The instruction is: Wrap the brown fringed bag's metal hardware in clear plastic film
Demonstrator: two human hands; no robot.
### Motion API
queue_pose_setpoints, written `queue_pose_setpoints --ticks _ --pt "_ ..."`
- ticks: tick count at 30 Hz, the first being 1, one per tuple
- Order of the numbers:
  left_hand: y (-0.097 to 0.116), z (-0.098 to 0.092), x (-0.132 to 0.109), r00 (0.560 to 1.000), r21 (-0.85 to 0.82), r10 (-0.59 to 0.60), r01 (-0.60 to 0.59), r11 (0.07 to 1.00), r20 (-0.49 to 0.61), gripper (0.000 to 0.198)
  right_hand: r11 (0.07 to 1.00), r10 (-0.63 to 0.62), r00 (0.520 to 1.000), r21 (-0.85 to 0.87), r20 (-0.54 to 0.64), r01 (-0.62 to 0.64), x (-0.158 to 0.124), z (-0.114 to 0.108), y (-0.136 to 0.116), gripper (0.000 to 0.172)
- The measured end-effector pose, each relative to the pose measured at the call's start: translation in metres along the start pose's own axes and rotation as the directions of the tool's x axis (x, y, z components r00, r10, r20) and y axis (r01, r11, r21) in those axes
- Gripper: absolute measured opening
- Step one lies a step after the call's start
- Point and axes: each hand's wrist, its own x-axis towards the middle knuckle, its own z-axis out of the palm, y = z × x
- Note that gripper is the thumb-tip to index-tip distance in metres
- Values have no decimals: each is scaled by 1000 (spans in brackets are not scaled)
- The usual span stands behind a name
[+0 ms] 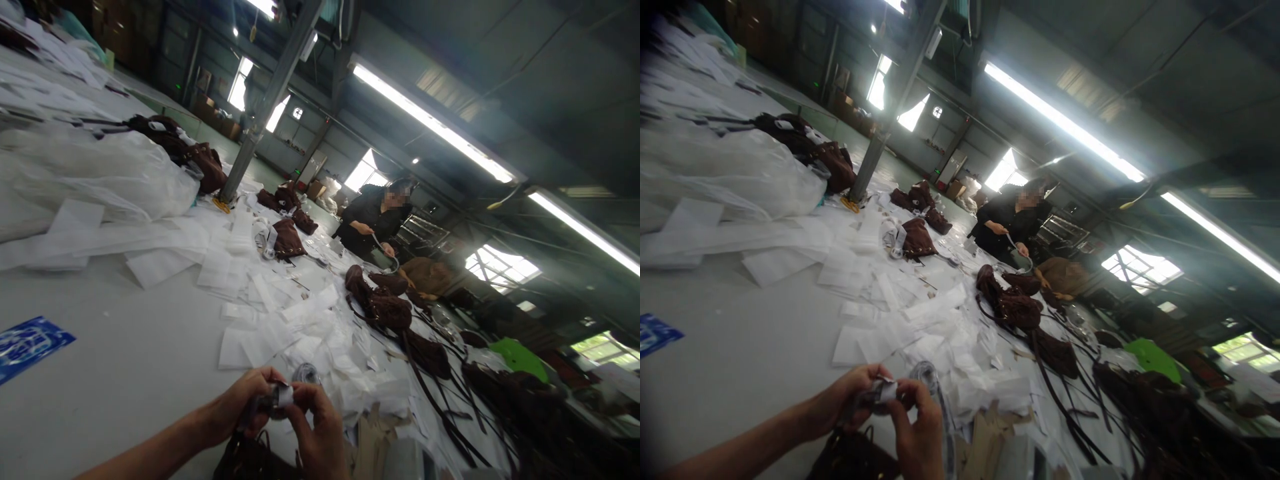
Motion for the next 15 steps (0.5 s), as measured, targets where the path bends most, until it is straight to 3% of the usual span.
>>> queue_pose_setpoints --ticks 3,6,10,15 --pt "-7 3 6 980 251 76 -27 967 -186 44 993 -108 993 -37 51 110 0 3 -2 20" --pt "-14 3 11 907 470 261 -81 879 -332 46 989 -139 984 -30 114 143 0 9 -7 22" --pt "-18 -1 12 837 596 413 -136 792 -358 36 991 -121 988 -50 95 126 -1 17 -9 23" --pt "-20 -4 11 838 657 434 -127 743 -330 33 994 -67 988 -76 136 78 -1 20 -7 24"
